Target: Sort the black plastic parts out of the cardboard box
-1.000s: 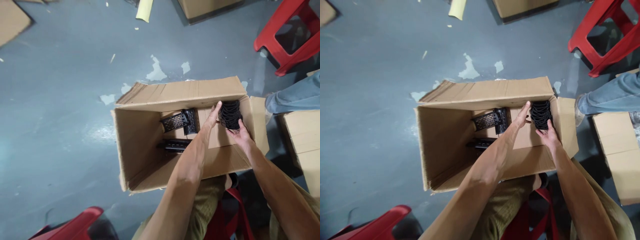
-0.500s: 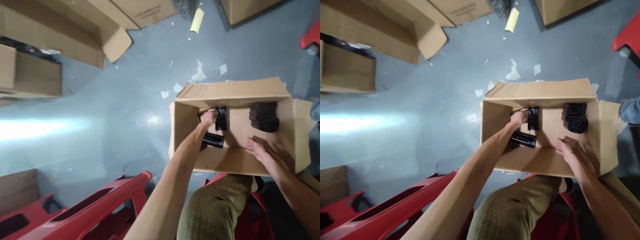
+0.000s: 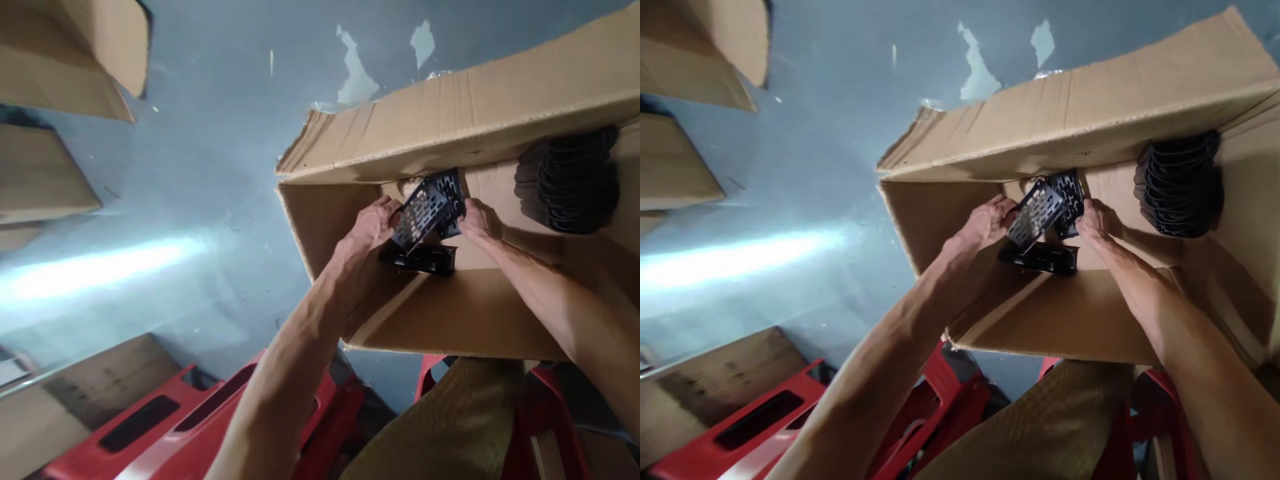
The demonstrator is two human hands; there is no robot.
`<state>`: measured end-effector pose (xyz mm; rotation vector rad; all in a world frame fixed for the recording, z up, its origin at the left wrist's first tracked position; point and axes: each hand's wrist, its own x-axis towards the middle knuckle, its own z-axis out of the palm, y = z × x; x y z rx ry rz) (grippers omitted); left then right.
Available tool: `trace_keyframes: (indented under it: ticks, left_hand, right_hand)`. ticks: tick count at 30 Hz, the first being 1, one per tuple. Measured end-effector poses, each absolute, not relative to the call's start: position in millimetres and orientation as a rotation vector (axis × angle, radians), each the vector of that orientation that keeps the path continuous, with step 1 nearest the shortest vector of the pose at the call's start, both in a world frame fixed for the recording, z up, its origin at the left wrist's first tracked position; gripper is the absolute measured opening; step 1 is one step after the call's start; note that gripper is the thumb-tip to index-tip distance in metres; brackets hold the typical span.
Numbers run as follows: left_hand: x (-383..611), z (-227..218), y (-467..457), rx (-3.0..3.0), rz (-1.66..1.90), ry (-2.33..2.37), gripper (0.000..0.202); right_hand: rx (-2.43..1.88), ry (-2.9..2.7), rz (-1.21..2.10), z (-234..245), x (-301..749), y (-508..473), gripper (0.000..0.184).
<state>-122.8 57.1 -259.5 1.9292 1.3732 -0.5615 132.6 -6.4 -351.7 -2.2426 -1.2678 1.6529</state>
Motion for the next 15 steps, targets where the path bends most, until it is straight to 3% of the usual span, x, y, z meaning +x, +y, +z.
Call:
trace_keyframes:
  ticks: [4, 7, 12, 15]
  left_hand:
    - [-122, -220, 23, 2.022, -0.607, 1.008, 0.027]
    - [-117, -218, -7, 2.134, -0.708, 0.779, 0.021]
    - [-116, -242, -25, 2.278, -0.786, 0.764, 0.028]
    - [-116, -257, -24, 2.279, -0.779, 0.863, 0.038]
  right_hand:
    - [-2.163, -1.371, 1.5, -339, 159, -33, 0.059]
    - [-2.135, -1.327, 1.489, -328, 172, -50, 0.062]
    - [-2.128, -1.051, 1.567, -321, 177, -55, 0.062]
    - [-2.003, -0.817, 1.693, -318, 168, -54, 0.05]
